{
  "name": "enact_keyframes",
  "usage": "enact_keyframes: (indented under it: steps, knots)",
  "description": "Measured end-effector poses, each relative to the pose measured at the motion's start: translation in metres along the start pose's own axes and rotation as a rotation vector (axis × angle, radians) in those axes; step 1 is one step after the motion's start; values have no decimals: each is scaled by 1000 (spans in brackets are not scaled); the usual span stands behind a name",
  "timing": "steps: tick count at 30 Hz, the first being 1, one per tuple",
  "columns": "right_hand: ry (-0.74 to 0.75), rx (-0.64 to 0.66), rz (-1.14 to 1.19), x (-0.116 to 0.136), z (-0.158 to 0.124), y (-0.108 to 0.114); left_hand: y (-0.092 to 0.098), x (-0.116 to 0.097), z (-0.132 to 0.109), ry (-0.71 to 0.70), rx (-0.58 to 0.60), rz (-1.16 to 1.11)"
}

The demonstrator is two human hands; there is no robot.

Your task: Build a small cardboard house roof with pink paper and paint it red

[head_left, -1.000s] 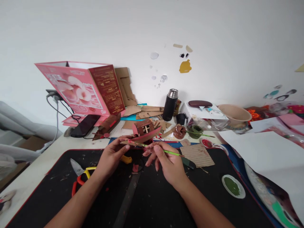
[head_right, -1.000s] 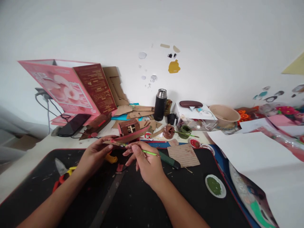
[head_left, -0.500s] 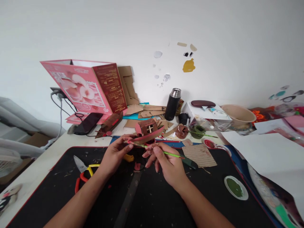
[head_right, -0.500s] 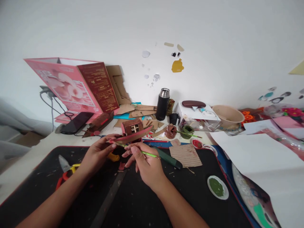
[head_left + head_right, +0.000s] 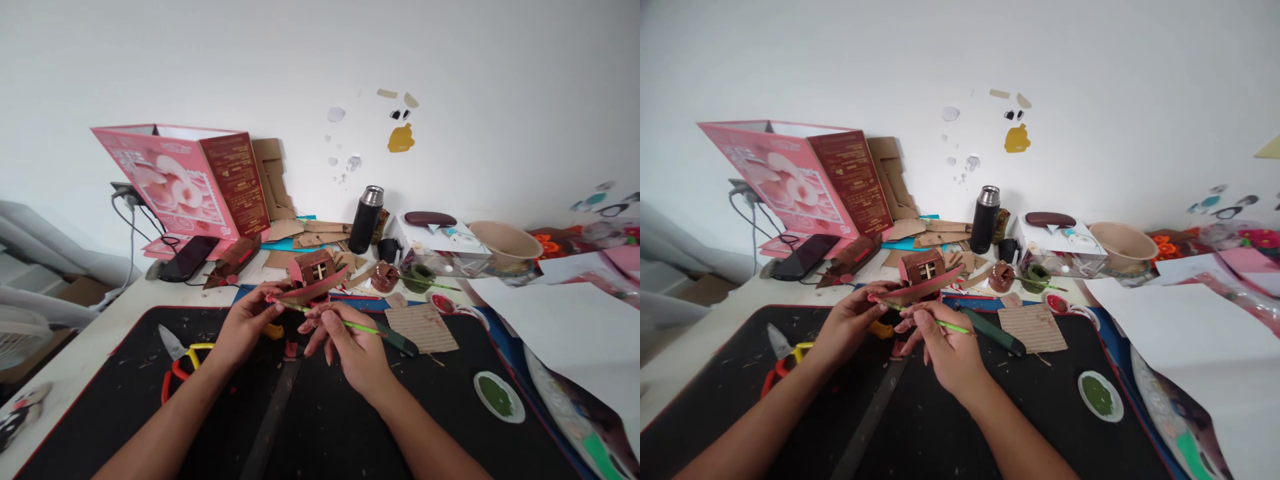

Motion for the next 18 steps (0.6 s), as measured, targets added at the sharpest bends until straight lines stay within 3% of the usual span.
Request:
enact_keyframes:
  steps: [14,18]
  knots:
    - [-10,71,67,-1,-3,-8,3,4,-1,-15,51,39]
    - [24,40,86,4,-2,-4,3,7,1,4,31,12]
Point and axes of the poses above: each hand's wrist, its own z-axis towards the middle knuckle, its own y-axis out of the back of the hand, x = y × z, the point moved 2 cm from there along z, towards the middle knuckle, and after that the axes turned 11 degrees about z, right-handed, at the moved point
